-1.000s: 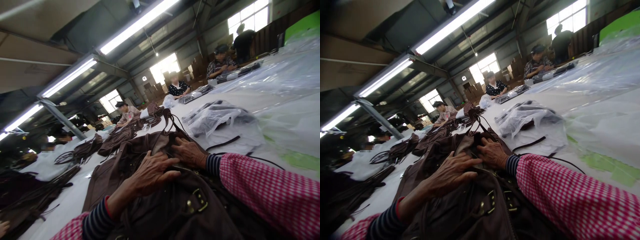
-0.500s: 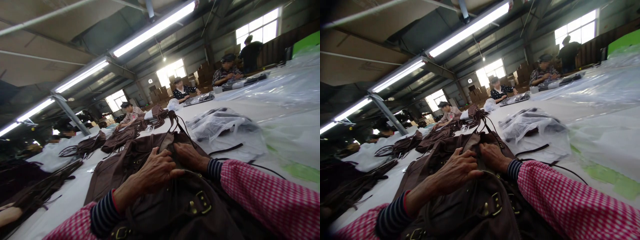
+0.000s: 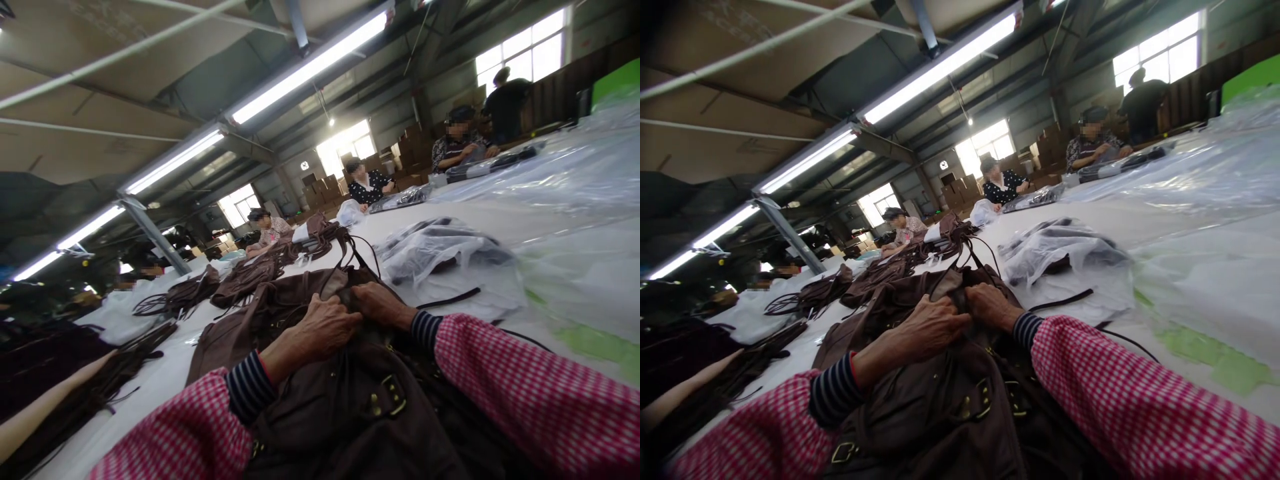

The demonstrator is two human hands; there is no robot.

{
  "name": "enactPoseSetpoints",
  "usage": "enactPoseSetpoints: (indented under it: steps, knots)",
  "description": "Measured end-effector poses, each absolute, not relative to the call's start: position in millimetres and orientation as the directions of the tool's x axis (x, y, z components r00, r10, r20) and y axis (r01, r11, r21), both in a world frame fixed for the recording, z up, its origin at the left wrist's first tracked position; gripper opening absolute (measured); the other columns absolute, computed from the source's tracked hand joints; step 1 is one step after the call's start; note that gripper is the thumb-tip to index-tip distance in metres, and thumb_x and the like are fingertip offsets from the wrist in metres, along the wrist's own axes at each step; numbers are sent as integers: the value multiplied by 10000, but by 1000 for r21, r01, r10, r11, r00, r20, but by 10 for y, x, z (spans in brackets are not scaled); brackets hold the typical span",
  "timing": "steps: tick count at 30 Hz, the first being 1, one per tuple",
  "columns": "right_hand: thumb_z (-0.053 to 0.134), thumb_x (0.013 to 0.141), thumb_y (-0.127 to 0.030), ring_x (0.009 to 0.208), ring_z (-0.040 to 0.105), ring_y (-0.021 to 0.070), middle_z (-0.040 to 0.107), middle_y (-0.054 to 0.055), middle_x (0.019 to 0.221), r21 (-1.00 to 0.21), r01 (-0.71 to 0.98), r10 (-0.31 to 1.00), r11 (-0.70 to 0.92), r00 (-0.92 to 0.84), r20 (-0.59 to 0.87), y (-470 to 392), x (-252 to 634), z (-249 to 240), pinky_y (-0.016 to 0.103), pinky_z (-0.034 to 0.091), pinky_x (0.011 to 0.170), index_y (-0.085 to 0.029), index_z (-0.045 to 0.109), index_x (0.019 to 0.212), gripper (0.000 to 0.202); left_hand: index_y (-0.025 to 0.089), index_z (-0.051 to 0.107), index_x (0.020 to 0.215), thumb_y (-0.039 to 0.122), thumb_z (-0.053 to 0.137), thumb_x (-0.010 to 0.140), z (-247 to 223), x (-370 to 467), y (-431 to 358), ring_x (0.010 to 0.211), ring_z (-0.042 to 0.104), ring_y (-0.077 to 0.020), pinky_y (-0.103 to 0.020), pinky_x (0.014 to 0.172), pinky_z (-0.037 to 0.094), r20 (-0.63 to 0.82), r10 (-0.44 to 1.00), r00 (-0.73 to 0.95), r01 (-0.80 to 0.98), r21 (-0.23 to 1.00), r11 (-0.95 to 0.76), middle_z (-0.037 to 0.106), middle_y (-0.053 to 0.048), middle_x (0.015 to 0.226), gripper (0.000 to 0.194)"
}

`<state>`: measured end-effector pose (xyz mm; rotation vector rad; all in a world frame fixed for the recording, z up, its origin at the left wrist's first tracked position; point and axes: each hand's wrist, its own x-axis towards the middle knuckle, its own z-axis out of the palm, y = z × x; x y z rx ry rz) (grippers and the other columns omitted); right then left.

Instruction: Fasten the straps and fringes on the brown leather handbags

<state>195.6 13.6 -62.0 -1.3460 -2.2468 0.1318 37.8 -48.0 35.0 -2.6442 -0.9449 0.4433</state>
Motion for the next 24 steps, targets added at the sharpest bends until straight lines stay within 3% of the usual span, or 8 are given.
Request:
enactPoseSetpoints:
  steps: [5,12,16,18,22,24]
  knots:
    - [495,942,-89,970,672,229,729,141,1041,-396,720,808,571,-405,428,126,2023,-640,286,413,793,-115,659,1012,180,229,651,950,506,295,1052,358,296,-474,1040,538,-271,-698,958,422,-160,628,762,549,-353,-757,619,-74,1017,463]
    - [514,919,-112,817,638,173,722,61,900,-490,535,725,689,-506,467,-88,2072,-710,251,419,732,-129,681,981,179,271,641,1096,447,253,1073,369,134,-366,1254,451,-267,-482,948,417,-147,530,835,451,-366,-814,558,-70,1376,427]
    - [532,864,-132,713,568,152,640,12,762,-561,286,589,777,-644,488,-249,2150,-763,244,389,662,-139,668,854,137,239,640,1109,404,244,1079,409,160,-316,1159,483,-253,-467,997,385,-192,510,838,456,-265,-850,650,-69,1148,430]
    - [535,859,-137,686,539,139,595,-5,717,-622,250,614,743,-623,484,-308,2171,-799,239,370,638,-143,631,776,126,238,644,1106,445,238,1075,446,160,-307,1152,480,-256,-483,1020,371,-217,526,822,497,-175,-850,651,-63,1097,457]
    - [561,868,-150,677,551,135,589,-12,698,-699,265,725,664,-456,516,-366,2147,-898,239,360,629,-154,596,750,123,344,564,1312,602,448,985,544,132,-312,1241,438,-292,-513,1002,389,-303,562,770,575,-54,-817,607,-46,1236,432]
    - [560,892,-156,689,564,140,601,-3,724,-641,267,683,720,-437,585,-375,2127,-935,243,366,637,-162,588,778,117,376,515,1373,497,585,919,581,156,-316,1239,434,-306,-513,961,412,-358,546,758,544,-116,-831,587,-50,1259,475]
